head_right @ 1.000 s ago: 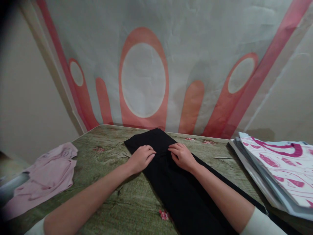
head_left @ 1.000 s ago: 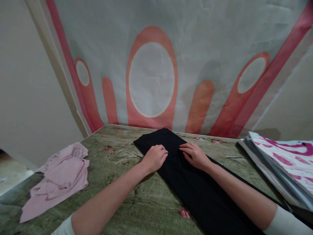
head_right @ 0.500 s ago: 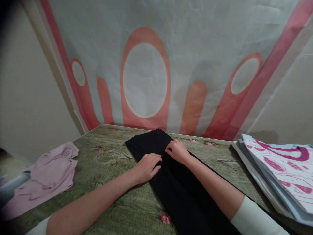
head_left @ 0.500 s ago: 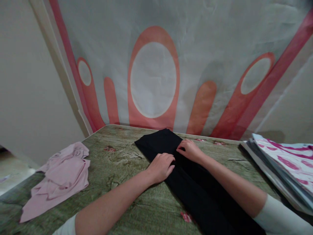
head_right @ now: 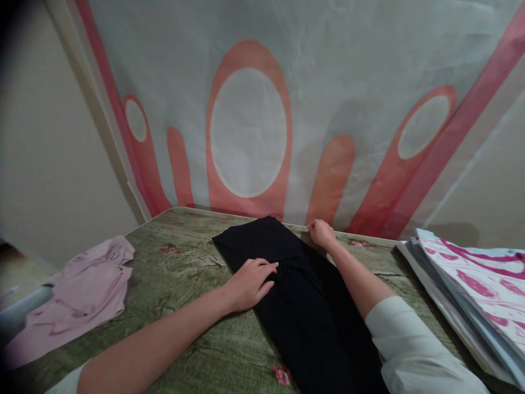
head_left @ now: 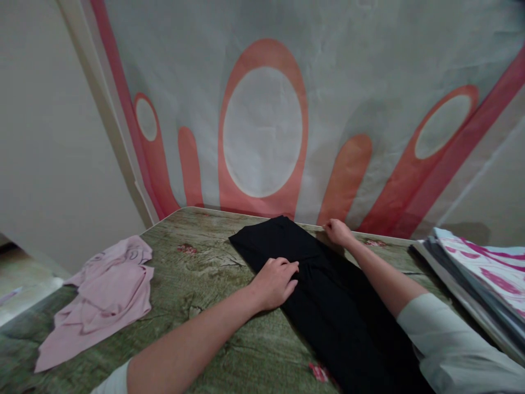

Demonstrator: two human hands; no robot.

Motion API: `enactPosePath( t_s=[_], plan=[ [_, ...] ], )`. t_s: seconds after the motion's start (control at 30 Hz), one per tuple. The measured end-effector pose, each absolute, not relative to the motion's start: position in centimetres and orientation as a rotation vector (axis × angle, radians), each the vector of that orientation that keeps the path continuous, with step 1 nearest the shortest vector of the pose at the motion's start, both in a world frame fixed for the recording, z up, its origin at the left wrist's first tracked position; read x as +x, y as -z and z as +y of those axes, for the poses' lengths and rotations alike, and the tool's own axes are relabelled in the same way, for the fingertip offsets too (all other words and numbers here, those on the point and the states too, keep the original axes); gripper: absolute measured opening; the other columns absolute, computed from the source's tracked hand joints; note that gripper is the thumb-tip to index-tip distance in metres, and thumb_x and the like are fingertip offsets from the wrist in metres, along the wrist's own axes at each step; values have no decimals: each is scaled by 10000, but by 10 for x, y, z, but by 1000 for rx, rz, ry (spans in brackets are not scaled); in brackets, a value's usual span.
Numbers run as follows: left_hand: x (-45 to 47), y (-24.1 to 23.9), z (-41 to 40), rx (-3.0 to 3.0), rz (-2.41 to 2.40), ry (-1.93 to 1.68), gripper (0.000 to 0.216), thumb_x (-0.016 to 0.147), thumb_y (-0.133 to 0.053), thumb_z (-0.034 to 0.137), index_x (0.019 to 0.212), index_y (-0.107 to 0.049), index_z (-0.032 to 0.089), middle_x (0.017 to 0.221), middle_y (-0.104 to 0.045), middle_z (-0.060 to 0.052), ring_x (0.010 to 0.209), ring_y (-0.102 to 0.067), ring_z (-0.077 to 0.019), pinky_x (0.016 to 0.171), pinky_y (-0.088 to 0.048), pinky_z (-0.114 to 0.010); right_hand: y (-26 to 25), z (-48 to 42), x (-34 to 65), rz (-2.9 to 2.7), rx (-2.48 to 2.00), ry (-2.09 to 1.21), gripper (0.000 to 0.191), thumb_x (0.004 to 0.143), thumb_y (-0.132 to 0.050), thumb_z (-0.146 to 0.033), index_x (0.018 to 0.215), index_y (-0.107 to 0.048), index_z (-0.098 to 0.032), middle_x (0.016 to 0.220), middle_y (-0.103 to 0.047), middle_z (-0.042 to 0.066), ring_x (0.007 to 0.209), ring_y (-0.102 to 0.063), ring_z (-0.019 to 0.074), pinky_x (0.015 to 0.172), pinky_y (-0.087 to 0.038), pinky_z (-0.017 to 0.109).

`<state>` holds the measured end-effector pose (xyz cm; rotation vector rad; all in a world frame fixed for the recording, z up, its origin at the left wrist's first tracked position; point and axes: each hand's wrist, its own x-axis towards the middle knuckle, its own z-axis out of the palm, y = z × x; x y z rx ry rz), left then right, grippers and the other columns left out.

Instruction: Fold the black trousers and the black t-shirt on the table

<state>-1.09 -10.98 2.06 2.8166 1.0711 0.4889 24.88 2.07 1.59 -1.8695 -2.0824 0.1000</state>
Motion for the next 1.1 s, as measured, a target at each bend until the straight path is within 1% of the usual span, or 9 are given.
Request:
enactPosePath(
  t_s=[0.17,0.27,0.37,0.47,0.53,0.67,0.87,0.97,1.1],
  plan=[
    [-12,-18,-109,2798,1059,-496,312,856,-453,270,1157,-488,197,1240,-526,-42,1160,-426,-214,969,-313,-383,-28,20,277,-2013,-1916,10,273,874,-505,-314,1110,-537,-180,1150,-537,86,950,-556,181,802,-479,368],
    [-13,-14,-108,2811,1040,-441,334,877,-415,299,1196,-457,214,1337,-438,-32,1250,-339,-223,1030,-230,-426,-28,20,279,-2063,-1858,37,284,870,-513,-316,1117,-531,-176,1143,-539,83,950,-558,185,795,-482,371],
    [-14,-11,-107,2836,1009,-373,418,893,-379,343,1295,-364,232,1392,-365,-34,1289,-283,-229,1047,-190,-448,-24,22,265,-2156,-1738,60,285,876,-503,-317,1127,-524,-184,1162,-530,77,962,-553,188,811,-474,394],
    [-15,-11,-106,2876,968,-310,470,900,-341,410,1339,-311,243,1426,-302,-39,1309,-242,-238,1053,-171,-455,-15,22,233,-2298,-1560,50,334,900,-433,-318,1207,-489,-199,1305,-445,99,1141,-456,215,953,-381,412],
    [-15,-11,-106,2894,947,-273,503,899,-309,461,1354,-291,246,1439,-274,-44,1317,-222,-241,1057,-157,-456,-6,20,207,-2435,-1418,-2,395,906,-380,-345,1277,-444,-227,1391,-370,63,1247,-354,197,1027,-305,358],
    [-15,-10,-109,2917,915,-229,591,887,-248,539,1387,-221,226,1465,-197,-57,1341,-151,-233,1072,-103,-450,13,18,170,-2629,-1282,-128,515,877,-326,-515,1347,-348,-307,1434,-310,-20,1307,-266,195,1060,-231,385],
    [-17,-7,-113,2897,1002,-204,755,857,-198,615,1415,-93,118,1481,-69,-113,1357,-49,-224,1083,-63,-420,25,34,178,-2590,-1489,-185,631,866,-187,-595,1404,-219,-267,1471,-206,25,1340,-165,234,1059,-152,491],
    [-19,-3,-111,2866,1097,-211,786,844,-185,641,1414,-107,106,1480,-62,-119,1356,-29,-242,1081,-72,-416,26,38,186,-2551,-1568,-181,637,865,-173,-595,1407,-210,-261,1473,-200,29,1342,-154,233,1060,-151,490],
    [-29,3,-92,2774,1253,-276,738,862,-168,613,1400,-191,108,1468,-142,-129,1352,-94,-230,1076,-110,-389,26,35,191,-2528,-1590,-175,638,866,-165,-597,1404,-219,-258,1473,-200,24,1343,-152,224,1069,-139,470]
  ],
)
